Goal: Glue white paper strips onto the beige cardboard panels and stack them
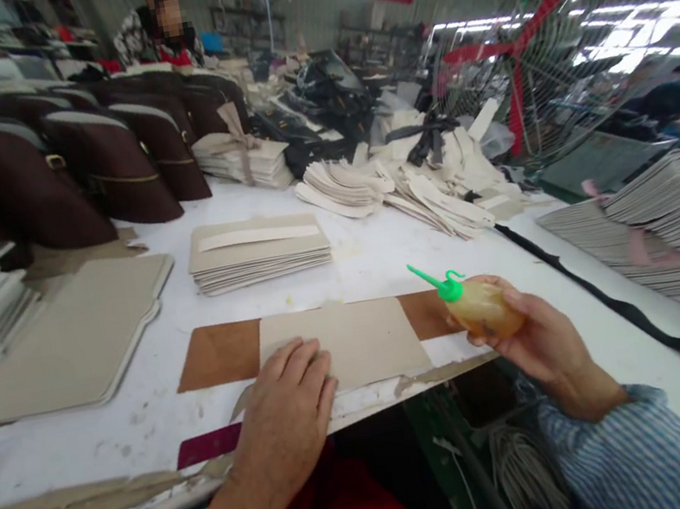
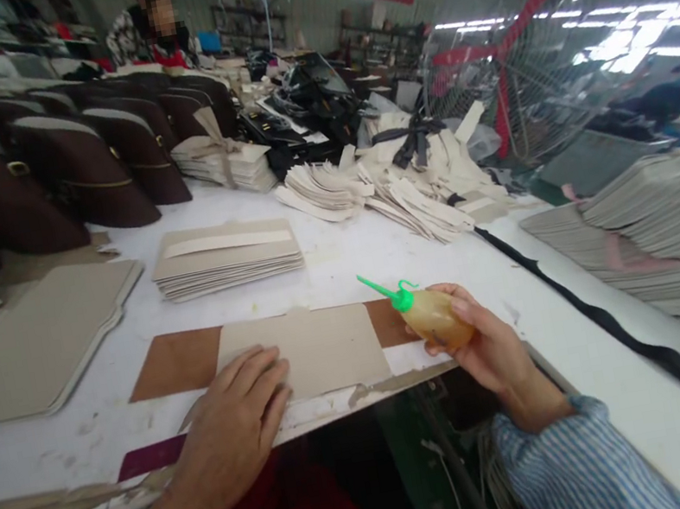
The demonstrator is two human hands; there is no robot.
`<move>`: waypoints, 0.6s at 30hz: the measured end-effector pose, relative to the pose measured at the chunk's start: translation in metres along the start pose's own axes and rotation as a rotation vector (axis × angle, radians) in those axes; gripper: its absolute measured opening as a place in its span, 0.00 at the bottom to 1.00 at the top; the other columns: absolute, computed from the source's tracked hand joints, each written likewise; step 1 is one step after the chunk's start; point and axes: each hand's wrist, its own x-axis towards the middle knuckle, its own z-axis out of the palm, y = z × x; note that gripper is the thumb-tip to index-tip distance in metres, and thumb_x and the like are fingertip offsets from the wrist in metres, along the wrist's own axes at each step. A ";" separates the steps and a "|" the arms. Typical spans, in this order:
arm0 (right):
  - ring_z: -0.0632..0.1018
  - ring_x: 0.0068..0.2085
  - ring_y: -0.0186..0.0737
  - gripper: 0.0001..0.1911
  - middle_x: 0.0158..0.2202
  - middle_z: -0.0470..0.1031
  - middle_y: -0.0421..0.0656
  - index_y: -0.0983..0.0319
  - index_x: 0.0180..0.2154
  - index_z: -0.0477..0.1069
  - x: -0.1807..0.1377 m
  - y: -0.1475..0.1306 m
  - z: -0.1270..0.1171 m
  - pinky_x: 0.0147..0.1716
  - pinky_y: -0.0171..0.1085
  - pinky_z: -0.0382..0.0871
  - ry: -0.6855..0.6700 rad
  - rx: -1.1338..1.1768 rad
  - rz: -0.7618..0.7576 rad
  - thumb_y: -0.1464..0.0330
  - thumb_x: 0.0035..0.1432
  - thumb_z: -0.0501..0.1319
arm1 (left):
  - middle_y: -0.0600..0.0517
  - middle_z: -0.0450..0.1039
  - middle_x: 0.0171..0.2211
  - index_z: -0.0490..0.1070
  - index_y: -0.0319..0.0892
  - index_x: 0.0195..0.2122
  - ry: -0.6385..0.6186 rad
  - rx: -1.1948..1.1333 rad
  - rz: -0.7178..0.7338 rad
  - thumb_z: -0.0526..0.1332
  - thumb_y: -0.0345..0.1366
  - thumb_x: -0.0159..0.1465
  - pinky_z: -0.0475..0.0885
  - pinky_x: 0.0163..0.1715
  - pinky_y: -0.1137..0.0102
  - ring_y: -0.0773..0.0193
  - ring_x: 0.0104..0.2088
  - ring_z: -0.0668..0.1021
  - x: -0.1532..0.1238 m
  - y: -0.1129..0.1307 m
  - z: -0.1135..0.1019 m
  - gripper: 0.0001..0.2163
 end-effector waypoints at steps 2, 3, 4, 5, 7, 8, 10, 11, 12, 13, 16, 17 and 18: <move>0.81 0.38 0.47 0.26 0.42 0.80 0.44 0.53 0.45 0.72 -0.001 0.003 0.004 0.26 0.39 0.74 0.037 -0.038 -0.029 0.48 0.49 0.72 | 0.41 0.79 0.56 0.78 0.37 0.54 -0.018 -0.009 -0.013 0.55 0.34 0.74 0.73 0.62 0.52 0.49 0.59 0.76 0.000 0.000 0.001 0.15; 0.80 0.37 0.46 0.28 0.42 0.80 0.43 0.53 0.45 0.72 -0.001 0.004 0.006 0.27 0.39 0.75 0.062 -0.081 -0.045 0.49 0.46 0.74 | 0.41 0.78 0.57 0.78 0.37 0.54 -0.026 -0.014 -0.021 0.55 0.34 0.74 0.72 0.62 0.52 0.49 0.59 0.76 -0.001 0.000 0.001 0.15; 0.80 0.37 0.46 0.30 0.42 0.80 0.43 0.54 0.45 0.71 -0.001 0.004 0.007 0.29 0.40 0.75 0.090 -0.149 -0.067 0.50 0.43 0.76 | 0.42 0.78 0.57 0.78 0.38 0.54 -0.035 -0.018 -0.026 0.56 0.34 0.74 0.72 0.63 0.52 0.49 0.60 0.76 -0.001 0.000 0.001 0.14; 0.79 0.37 0.46 0.31 0.41 0.80 0.42 0.54 0.45 0.71 -0.001 0.004 0.008 0.32 0.41 0.75 0.119 -0.246 -0.092 0.51 0.42 0.77 | 0.42 0.78 0.57 0.78 0.38 0.54 -0.042 -0.018 -0.027 0.56 0.35 0.74 0.72 0.63 0.52 0.49 0.60 0.75 -0.001 0.000 0.001 0.14; 0.78 0.38 0.47 0.32 0.39 0.79 0.41 0.54 0.45 0.71 -0.003 0.000 0.009 0.36 0.43 0.74 0.185 -0.501 -0.159 0.52 0.42 0.78 | 0.42 0.78 0.57 0.78 0.38 0.54 -0.046 -0.012 -0.018 0.56 0.34 0.74 0.71 0.63 0.53 0.49 0.60 0.75 0.000 0.000 0.001 0.14; 0.78 0.38 0.47 0.31 0.38 0.79 0.41 0.55 0.46 0.71 -0.004 -0.003 0.009 0.37 0.44 0.74 0.209 -0.629 -0.191 0.52 0.42 0.77 | 0.42 0.78 0.57 0.78 0.37 0.55 -0.047 -0.008 -0.014 0.56 0.34 0.74 0.71 0.63 0.53 0.49 0.60 0.75 0.000 0.000 0.001 0.15; 0.78 0.37 0.48 0.31 0.37 0.78 0.41 0.55 0.46 0.72 -0.008 -0.011 0.011 0.38 0.45 0.73 0.230 -0.814 -0.227 0.51 0.43 0.76 | 0.41 0.78 0.57 0.78 0.36 0.55 -0.042 -0.003 -0.009 0.55 0.34 0.74 0.71 0.63 0.52 0.48 0.59 0.76 0.000 0.000 0.001 0.15; 0.78 0.36 0.49 0.30 0.36 0.78 0.41 0.55 0.46 0.72 -0.009 -0.015 0.013 0.37 0.45 0.73 0.234 -0.862 -0.236 0.50 0.44 0.75 | 0.41 0.79 0.56 0.78 0.35 0.54 -0.035 -0.003 -0.008 0.55 0.34 0.74 0.71 0.63 0.52 0.48 0.59 0.76 0.000 0.000 0.002 0.15; 0.78 0.35 0.49 0.30 0.35 0.78 0.41 0.55 0.45 0.72 -0.011 -0.019 0.014 0.36 0.45 0.73 0.237 -0.887 -0.244 0.50 0.44 0.74 | 0.41 0.79 0.56 0.78 0.35 0.54 -0.029 -0.002 -0.003 0.55 0.34 0.74 0.72 0.62 0.52 0.48 0.59 0.76 0.001 0.000 0.002 0.15; 0.78 0.33 0.48 0.29 0.34 0.78 0.41 0.55 0.45 0.72 -0.012 -0.023 0.016 0.34 0.45 0.72 0.238 -0.903 -0.250 0.49 0.44 0.74 | 0.41 0.79 0.56 0.78 0.35 0.54 -0.023 0.000 0.002 0.55 0.34 0.74 0.72 0.62 0.52 0.48 0.59 0.76 0.001 0.000 0.002 0.15; 0.76 0.30 0.47 0.29 0.30 0.77 0.41 0.56 0.43 0.72 -0.013 -0.030 0.020 0.31 0.44 0.71 0.247 -0.944 -0.256 0.48 0.44 0.73 | 0.40 0.79 0.55 0.78 0.35 0.53 -0.009 0.003 0.008 0.55 0.34 0.74 0.72 0.61 0.53 0.48 0.58 0.76 0.001 0.000 0.001 0.15; 0.76 0.29 0.47 0.29 0.30 0.77 0.40 0.56 0.43 0.72 -0.013 -0.031 0.020 0.30 0.44 0.71 0.245 -0.955 -0.255 0.48 0.44 0.72 | 0.40 0.79 0.55 0.78 0.35 0.53 -0.009 0.003 0.007 0.55 0.34 0.74 0.72 0.61 0.52 0.48 0.58 0.76 0.001 0.000 0.001 0.15; 0.76 0.29 0.47 0.28 0.29 0.77 0.40 0.56 0.43 0.72 -0.013 -0.032 0.021 0.29 0.44 0.70 0.242 -0.967 -0.255 0.48 0.45 0.72 | 0.40 0.79 0.55 0.78 0.34 0.53 -0.010 0.003 0.009 0.55 0.33 0.74 0.72 0.61 0.52 0.48 0.58 0.76 0.002 0.001 0.000 0.15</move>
